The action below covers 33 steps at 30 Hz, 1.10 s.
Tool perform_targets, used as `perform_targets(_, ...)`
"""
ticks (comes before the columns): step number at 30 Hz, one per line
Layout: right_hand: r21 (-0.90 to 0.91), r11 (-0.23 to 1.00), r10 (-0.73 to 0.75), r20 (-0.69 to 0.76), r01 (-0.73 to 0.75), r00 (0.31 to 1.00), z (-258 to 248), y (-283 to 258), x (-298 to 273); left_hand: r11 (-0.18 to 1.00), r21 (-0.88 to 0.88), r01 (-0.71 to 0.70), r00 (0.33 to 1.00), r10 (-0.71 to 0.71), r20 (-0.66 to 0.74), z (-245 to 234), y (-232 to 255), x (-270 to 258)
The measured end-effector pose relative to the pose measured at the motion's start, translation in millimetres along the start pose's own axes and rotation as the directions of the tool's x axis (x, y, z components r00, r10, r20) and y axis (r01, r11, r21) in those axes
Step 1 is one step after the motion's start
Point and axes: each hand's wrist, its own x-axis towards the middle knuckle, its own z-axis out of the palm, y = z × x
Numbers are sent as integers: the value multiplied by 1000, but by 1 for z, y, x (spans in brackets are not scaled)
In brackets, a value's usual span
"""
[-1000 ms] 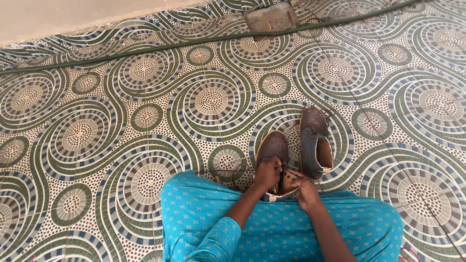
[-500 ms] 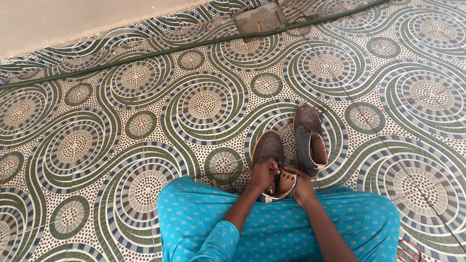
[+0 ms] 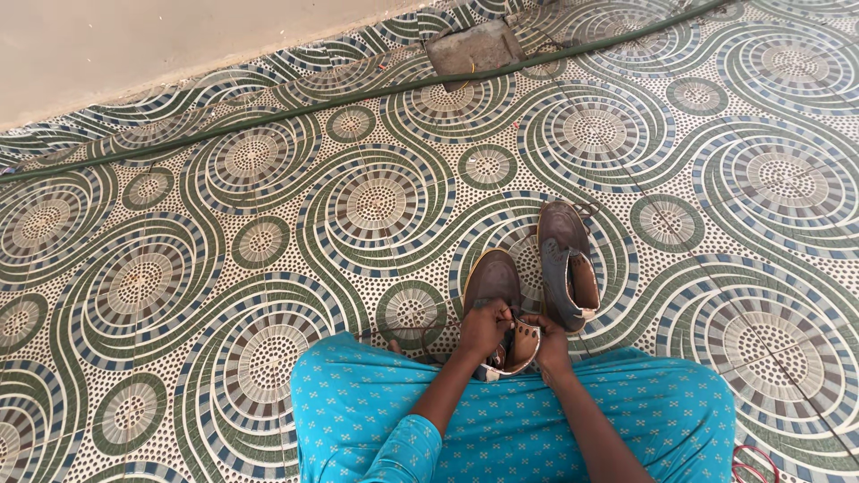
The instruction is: The person sits on a patterned tile floor and repairs a brown leather shoe by hand. They thread a long shoelace through the eyelets, pull it tight, and tie a knot to secure the lacing.
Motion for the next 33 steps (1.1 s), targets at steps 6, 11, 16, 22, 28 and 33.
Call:
perform_targets(6, -3, 996, -89, -50, 89, 995, 2, 0, -5, 992, -58, -114, 992, 111, -55, -18, 14, -6)
perform_targets(11, -87, 994, -73, -160, 60, 984, 0, 2, -4, 954, -122, -274, 940, 238, -244, -51, 22, -15)
perform_targets(16, 55, 998, -32, -189, 43, 981, -3, 1, -3, 980, -123, -156, 880, 82, -468, -90, -14, -21)
perform_targets(22, -221, 946, -295, -294, 235, 909, -8, -14, -14, 997, -81, 19, 860, -57, -507, -72, -63, -11)
perform_targets(28, 210, 900, -327, -255, 383, 910, -20, -33, -18, 997, -23, -79, 951, 68, -301, -55, -37, -20)
perform_targets(33, 567, 769, -230, -188, 297, 955, -36, -41, -8, 986, -149, 74, 996, -66, 57, -70, 1, -29)
